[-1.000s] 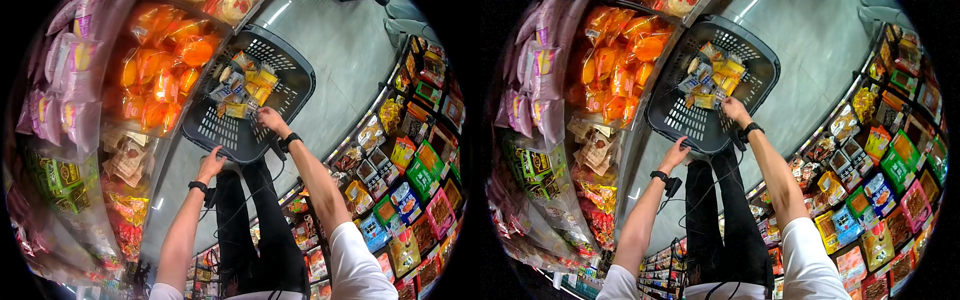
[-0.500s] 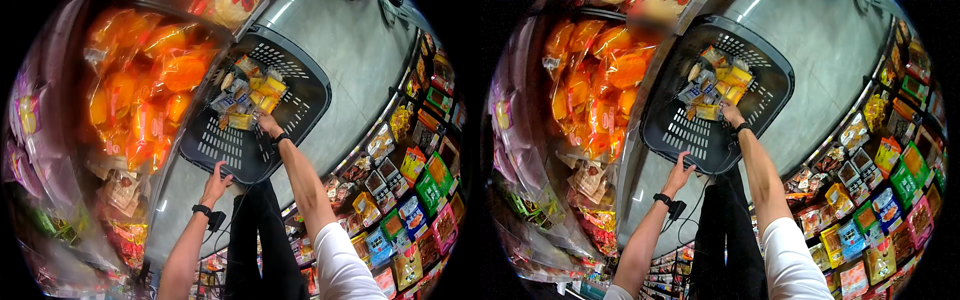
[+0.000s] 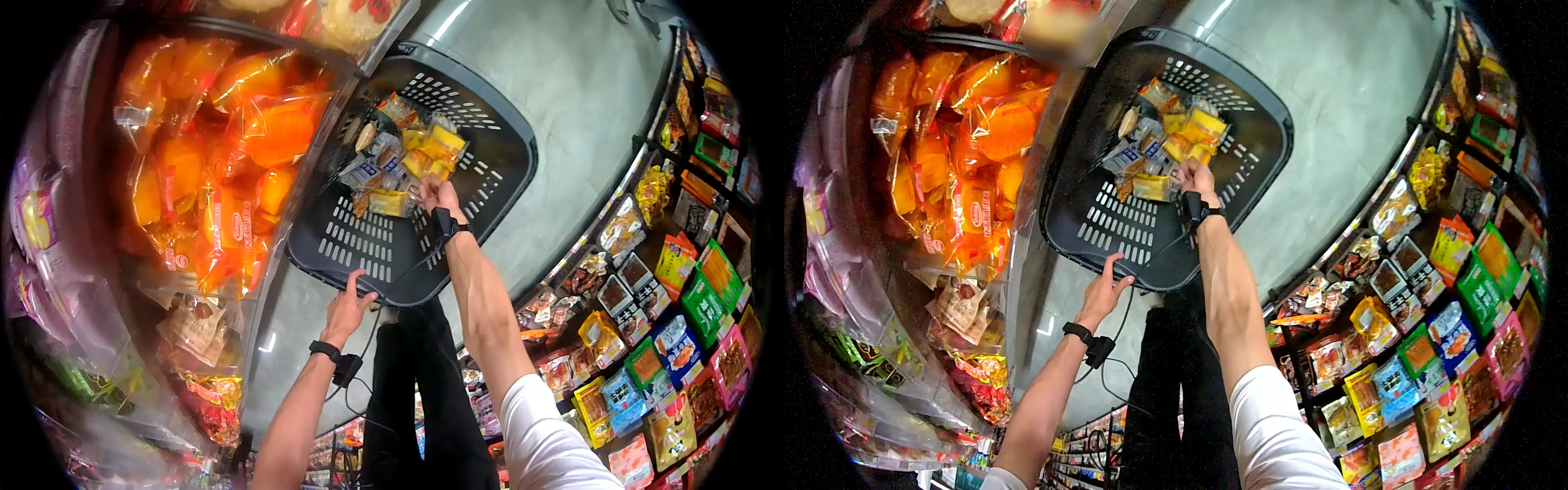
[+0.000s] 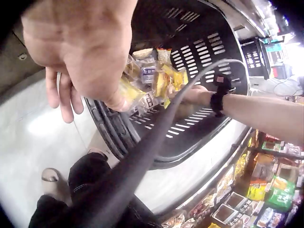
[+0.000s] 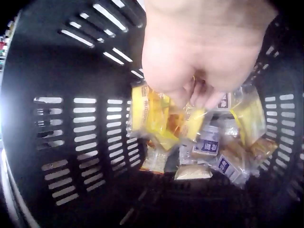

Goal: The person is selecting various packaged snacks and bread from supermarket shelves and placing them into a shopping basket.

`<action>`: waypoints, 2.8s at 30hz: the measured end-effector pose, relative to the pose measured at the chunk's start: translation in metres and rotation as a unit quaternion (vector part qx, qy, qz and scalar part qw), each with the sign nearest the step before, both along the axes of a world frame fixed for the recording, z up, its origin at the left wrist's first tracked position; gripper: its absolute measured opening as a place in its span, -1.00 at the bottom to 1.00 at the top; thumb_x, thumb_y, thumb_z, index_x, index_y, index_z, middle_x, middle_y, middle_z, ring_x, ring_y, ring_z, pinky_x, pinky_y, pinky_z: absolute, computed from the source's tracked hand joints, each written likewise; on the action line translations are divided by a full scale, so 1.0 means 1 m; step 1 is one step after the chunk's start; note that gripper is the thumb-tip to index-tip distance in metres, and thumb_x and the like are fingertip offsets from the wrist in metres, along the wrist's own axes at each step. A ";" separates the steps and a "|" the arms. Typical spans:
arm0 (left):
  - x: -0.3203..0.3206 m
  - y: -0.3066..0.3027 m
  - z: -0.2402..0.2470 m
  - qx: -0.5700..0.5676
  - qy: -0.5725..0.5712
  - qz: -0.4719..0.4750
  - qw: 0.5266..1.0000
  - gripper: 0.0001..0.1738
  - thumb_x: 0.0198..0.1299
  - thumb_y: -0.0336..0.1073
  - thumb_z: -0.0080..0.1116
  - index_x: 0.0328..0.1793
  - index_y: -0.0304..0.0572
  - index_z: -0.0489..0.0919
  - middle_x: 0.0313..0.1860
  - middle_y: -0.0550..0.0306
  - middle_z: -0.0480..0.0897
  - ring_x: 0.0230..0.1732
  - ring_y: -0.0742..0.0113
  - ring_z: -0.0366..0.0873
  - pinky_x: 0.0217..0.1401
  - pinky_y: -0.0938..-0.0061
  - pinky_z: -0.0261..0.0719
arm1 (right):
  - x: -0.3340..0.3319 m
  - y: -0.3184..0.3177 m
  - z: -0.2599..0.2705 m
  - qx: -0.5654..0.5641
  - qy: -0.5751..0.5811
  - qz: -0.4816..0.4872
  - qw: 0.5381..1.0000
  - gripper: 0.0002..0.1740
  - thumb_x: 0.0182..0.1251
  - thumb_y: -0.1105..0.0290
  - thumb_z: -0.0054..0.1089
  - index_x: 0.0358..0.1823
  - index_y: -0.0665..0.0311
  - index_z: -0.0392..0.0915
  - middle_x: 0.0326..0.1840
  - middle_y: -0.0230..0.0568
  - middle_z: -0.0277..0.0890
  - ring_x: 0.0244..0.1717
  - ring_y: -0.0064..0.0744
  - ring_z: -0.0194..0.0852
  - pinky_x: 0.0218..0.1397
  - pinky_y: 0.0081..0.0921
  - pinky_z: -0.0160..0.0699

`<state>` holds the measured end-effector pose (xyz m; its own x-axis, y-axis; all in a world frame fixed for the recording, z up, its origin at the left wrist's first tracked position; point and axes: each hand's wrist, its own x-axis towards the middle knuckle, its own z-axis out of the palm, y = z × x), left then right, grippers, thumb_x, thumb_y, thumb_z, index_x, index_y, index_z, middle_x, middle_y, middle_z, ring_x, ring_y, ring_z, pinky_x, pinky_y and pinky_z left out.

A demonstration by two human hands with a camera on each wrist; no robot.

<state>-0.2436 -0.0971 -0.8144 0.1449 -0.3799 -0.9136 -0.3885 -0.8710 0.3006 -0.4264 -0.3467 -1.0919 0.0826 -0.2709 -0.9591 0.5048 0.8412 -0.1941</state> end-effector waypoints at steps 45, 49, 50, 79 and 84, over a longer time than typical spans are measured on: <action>0.118 0.479 0.806 -0.514 -0.097 0.235 0.819 -0.53 0.72 -0.11 0.18 0.52 -0.28 0.57 -0.24 0.12 0.86 -0.23 0.32 0.81 -0.16 0.34 0.62 | 0.199 0.431 1.087 -0.625 -0.139 0.644 0.419 -0.46 0.33 0.66 0.52 0.35 0.39 0.68 0.14 -0.23 0.82 0.12 -0.57 0.73 0.27 -0.54 0.65; 0.101 0.510 0.804 -0.535 0.003 0.387 0.751 -0.45 0.73 -0.25 0.20 0.69 -0.30 0.42 -0.06 0.06 0.89 -0.04 0.38 0.90 0.01 0.41 0.71 | 0.207 0.462 1.094 -0.615 -0.185 0.652 0.403 -0.42 0.36 0.60 0.52 0.43 0.33 0.67 0.11 -0.25 0.79 -0.01 -0.58 0.72 0.13 -0.53 0.68; 0.101 0.519 0.790 -0.525 -0.012 0.382 0.761 -0.45 0.74 -0.24 0.18 0.69 -0.34 0.41 0.06 0.06 0.87 -0.04 0.38 0.90 0.09 0.45 0.72 | 0.210 0.469 1.095 -0.621 -0.199 0.644 0.400 -0.42 0.37 0.57 0.53 0.43 0.30 0.68 0.07 -0.25 0.78 -0.08 -0.58 0.72 0.06 -0.52 0.70; 0.344 0.679 0.662 -0.276 -0.531 0.420 0.682 -0.48 0.61 -0.07 0.30 0.47 -0.23 0.50 0.02 -0.32 0.85 0.04 -0.32 0.81 0.02 -0.10 0.72 | 0.035 0.348 0.770 -0.024 0.077 0.933 0.350 0.06 0.67 -0.59 -0.22 0.30 0.36 0.76 0.15 -0.09 0.91 0.14 -0.20 0.90 0.25 -0.24 0.78; 0.419 0.702 0.624 -0.246 -0.565 0.399 0.679 -0.46 0.55 -0.06 0.32 0.44 -0.25 0.49 0.06 -0.37 0.84 0.08 -0.46 0.77 0.12 -0.24 0.69 | 0.005 0.387 0.712 0.061 0.097 0.952 0.283 0.14 0.54 -0.73 -0.21 0.20 0.34 0.73 0.05 -0.19 0.83 -0.01 -0.29 0.81 0.10 -0.30 0.71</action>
<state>0.1757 0.6045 -0.1901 0.9868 0.0122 0.1615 -0.0772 -0.8414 0.5349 -0.4216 0.0403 -0.3802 -0.0893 0.1247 -0.9882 -0.8971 -0.4410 0.0255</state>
